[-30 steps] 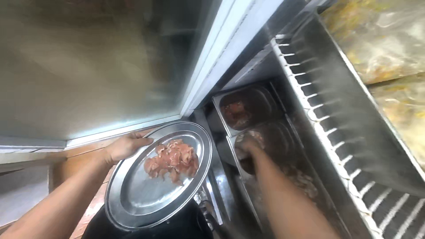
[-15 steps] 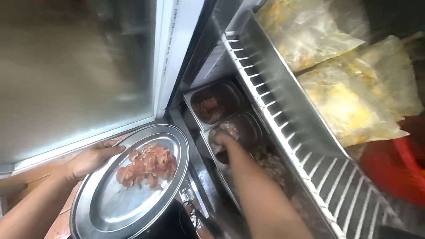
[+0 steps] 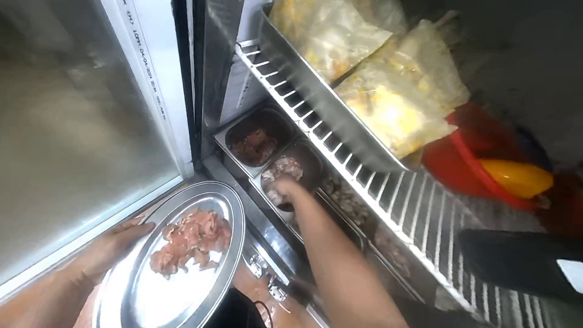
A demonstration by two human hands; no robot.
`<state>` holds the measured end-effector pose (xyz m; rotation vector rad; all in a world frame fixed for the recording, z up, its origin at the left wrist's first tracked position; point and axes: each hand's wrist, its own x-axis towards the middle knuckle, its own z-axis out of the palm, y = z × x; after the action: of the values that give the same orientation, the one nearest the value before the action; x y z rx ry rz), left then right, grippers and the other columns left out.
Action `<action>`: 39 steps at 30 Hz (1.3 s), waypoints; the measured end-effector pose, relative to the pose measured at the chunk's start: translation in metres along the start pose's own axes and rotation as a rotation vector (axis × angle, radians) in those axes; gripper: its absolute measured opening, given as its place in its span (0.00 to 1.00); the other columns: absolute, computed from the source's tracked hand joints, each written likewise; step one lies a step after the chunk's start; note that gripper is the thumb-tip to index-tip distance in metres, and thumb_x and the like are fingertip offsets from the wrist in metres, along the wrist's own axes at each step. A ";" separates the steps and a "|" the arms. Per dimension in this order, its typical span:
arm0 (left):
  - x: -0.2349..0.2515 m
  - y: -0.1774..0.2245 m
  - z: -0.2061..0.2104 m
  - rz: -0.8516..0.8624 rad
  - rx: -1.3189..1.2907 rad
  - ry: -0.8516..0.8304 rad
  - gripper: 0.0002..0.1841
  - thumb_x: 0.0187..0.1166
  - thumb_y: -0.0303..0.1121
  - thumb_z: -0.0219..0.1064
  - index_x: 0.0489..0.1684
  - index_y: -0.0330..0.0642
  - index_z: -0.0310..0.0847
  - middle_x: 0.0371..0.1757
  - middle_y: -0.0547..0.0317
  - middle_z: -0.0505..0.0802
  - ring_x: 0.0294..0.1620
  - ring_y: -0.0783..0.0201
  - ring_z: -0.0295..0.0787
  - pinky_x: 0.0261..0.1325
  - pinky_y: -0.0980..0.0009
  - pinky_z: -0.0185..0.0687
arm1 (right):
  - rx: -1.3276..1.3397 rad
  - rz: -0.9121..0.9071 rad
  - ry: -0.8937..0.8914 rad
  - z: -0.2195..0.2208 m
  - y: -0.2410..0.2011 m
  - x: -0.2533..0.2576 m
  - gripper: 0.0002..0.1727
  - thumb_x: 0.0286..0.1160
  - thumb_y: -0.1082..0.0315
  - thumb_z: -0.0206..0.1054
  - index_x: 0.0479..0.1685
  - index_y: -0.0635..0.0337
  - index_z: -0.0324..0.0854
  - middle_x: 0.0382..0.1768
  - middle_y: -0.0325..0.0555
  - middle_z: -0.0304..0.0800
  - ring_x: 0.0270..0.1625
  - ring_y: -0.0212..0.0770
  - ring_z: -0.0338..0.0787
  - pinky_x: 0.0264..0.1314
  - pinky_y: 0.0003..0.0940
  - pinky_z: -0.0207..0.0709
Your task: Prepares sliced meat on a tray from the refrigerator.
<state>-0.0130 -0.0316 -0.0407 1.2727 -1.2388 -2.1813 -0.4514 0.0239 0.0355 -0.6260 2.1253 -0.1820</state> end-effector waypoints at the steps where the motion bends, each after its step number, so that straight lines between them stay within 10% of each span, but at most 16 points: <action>1: 0.002 0.000 0.000 -0.005 -0.013 0.000 0.15 0.86 0.40 0.61 0.52 0.39 0.89 0.39 0.48 0.95 0.35 0.61 0.94 0.39 0.63 0.92 | 0.117 0.000 0.004 -0.003 0.002 -0.004 0.30 0.66 0.63 0.79 0.71 0.58 0.80 0.55 0.60 0.90 0.53 0.56 0.91 0.57 0.59 0.85; 14: -0.015 -0.031 0.045 0.009 -0.286 -0.065 0.18 0.90 0.32 0.58 0.73 0.38 0.77 0.55 0.36 0.93 0.53 0.46 0.94 0.58 0.47 0.92 | 0.562 -0.202 0.278 -0.038 -0.003 -0.102 0.26 0.66 0.70 0.78 0.67 0.59 0.82 0.44 0.53 0.93 0.39 0.46 0.94 0.42 0.45 0.90; 22: -0.028 -0.048 0.062 -0.026 -0.504 -0.140 0.21 0.87 0.27 0.60 0.78 0.37 0.73 0.61 0.33 0.91 0.59 0.41 0.92 0.64 0.43 0.89 | 0.447 -0.445 0.026 0.049 0.003 -0.222 0.14 0.66 0.68 0.77 0.51 0.54 0.89 0.38 0.48 0.95 0.34 0.45 0.94 0.36 0.44 0.91; 29: -0.035 -0.043 0.064 -0.046 -0.558 -0.137 0.20 0.88 0.28 0.58 0.78 0.38 0.72 0.62 0.33 0.90 0.60 0.42 0.92 0.64 0.44 0.89 | -0.191 -0.289 -0.106 0.124 0.016 -0.203 0.22 0.76 0.57 0.69 0.71 0.44 0.82 0.56 0.44 0.92 0.57 0.42 0.92 0.65 0.51 0.85; 33: -0.037 -0.046 0.064 -0.047 -0.571 -0.095 0.19 0.88 0.27 0.58 0.75 0.36 0.74 0.60 0.32 0.91 0.58 0.42 0.93 0.62 0.44 0.89 | -0.298 -0.233 0.198 0.117 0.005 -0.213 0.06 0.75 0.57 0.72 0.42 0.44 0.92 0.41 0.35 0.95 0.45 0.36 0.93 0.53 0.46 0.88; 39: -0.032 -0.053 0.068 -0.028 -0.619 -0.095 0.20 0.89 0.29 0.58 0.77 0.36 0.72 0.62 0.31 0.90 0.60 0.40 0.92 0.64 0.41 0.88 | -0.287 -0.255 0.232 0.111 0.011 -0.201 0.19 0.69 0.42 0.75 0.25 0.47 0.87 0.29 0.36 0.89 0.38 0.38 0.90 0.46 0.48 0.85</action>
<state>-0.0445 0.0546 -0.0506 0.9342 -0.4926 -2.3914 -0.2705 0.1438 0.1104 -1.0923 2.3089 -0.0926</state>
